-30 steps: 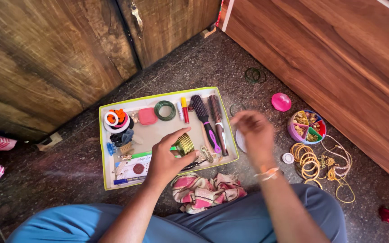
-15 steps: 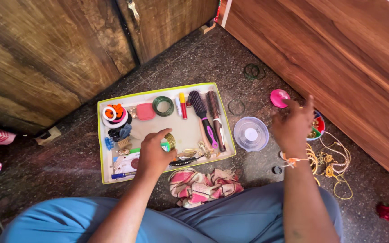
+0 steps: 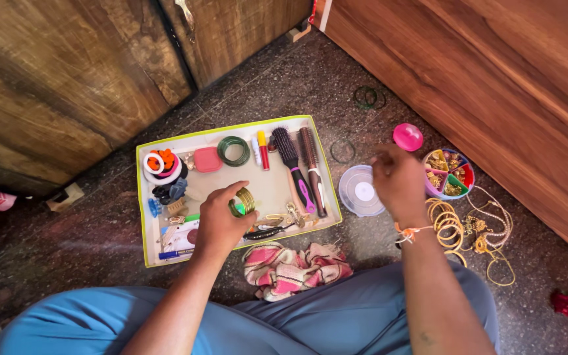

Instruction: The person sits on the floor and organizes various items into a yellow tray. They place a small pink container, a yellow tube, a dark tube, and a white tube into the tray. They also arrange several hairbrushes, a small container of jewelry, and multiple green bangles into the tray.

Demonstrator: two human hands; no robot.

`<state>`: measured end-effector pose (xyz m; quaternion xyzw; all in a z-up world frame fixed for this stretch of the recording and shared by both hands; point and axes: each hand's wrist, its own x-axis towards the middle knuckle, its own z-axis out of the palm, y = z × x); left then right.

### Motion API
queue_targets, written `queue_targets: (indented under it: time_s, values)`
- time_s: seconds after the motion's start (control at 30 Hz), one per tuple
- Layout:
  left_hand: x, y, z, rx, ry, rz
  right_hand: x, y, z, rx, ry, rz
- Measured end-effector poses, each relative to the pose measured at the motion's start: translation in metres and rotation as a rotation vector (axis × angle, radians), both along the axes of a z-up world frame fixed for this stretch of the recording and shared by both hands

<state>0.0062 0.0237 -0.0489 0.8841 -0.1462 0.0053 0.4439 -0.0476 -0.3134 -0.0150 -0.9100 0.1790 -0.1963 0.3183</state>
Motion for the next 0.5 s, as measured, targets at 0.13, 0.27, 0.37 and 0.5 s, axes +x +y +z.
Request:
queue_targets:
  time_s: [0.13, 0.27, 0.37, 0.5]
  values:
    - [-0.003, -0.005, 0.010, -0.084, 0.064, -0.015, 0.008, 0.035, 0.001, 0.090, -0.006, 0.320]
    - [-0.005, -0.007, 0.021, -0.099, 0.101, -0.052, 0.010, 0.079, 0.003, 0.381, 0.154, 0.589]
    - [-0.006, -0.008, 0.027, -0.154, 0.095, -0.098, 0.009, 0.106, -0.006, 0.164, -0.089, 0.846]
    - [-0.006, -0.011, 0.031, -0.242, 0.173, -0.115, 0.012, 0.131, -0.029, 0.435, 0.263, 0.830]
